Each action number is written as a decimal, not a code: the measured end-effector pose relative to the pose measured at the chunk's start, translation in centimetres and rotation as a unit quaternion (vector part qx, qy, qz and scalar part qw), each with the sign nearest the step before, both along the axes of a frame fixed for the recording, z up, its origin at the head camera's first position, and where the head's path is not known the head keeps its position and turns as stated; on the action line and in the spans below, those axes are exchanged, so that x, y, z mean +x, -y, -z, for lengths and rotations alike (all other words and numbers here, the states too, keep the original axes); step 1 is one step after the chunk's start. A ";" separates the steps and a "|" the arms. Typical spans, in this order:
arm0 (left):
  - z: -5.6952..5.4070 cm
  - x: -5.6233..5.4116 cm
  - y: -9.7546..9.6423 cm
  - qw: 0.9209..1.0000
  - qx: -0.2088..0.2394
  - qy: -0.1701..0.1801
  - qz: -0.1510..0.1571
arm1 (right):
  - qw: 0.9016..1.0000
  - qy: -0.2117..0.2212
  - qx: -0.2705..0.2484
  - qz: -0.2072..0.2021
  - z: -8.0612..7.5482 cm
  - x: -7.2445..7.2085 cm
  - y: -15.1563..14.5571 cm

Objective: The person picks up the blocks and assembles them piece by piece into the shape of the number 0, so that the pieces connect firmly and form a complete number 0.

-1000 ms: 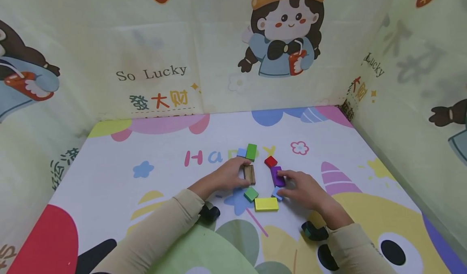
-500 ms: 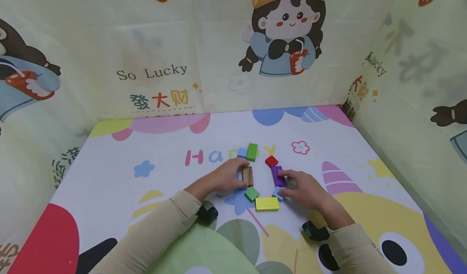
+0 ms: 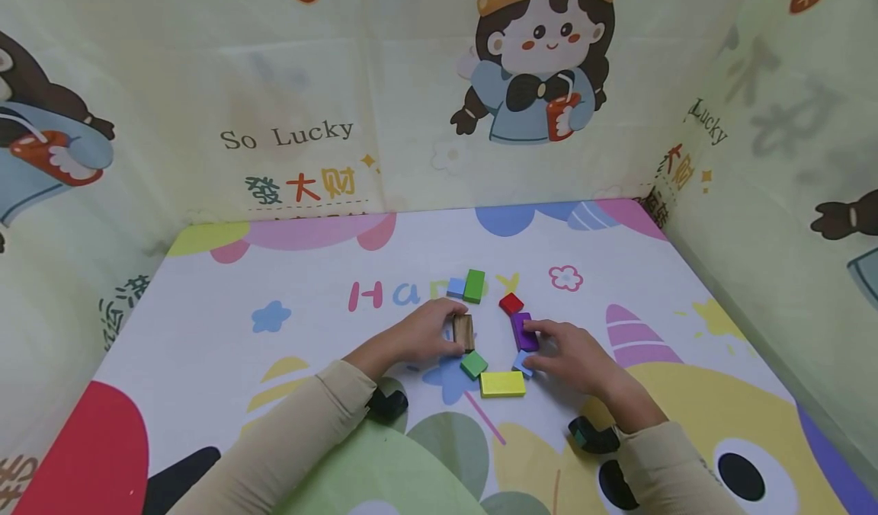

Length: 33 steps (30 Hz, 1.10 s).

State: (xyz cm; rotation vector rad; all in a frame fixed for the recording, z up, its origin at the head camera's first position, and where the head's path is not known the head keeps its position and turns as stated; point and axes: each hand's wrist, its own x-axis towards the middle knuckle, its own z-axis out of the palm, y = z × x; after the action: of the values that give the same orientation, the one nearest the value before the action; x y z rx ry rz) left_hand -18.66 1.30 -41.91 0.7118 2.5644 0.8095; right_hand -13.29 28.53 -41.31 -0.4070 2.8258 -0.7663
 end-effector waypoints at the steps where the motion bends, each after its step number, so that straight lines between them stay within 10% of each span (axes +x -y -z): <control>1: 0.0 0.0 0.0 1.000 0.000 -0.001 0.000 | 1.000 0.001 -0.001 0.000 0.0 0.0 0.0; 33: 0.1 0.1 0.0 1.000 -0.001 0.008 -0.012 | 1.000 0.001 -0.002 0.001 0.0 0.1 0.0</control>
State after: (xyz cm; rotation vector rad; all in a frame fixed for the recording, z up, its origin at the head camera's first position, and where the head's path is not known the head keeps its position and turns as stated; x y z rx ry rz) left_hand -18.55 1.33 -41.99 0.6719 2.5643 0.8162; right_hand -13.22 28.52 -41.27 -0.4039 2.8247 -0.7725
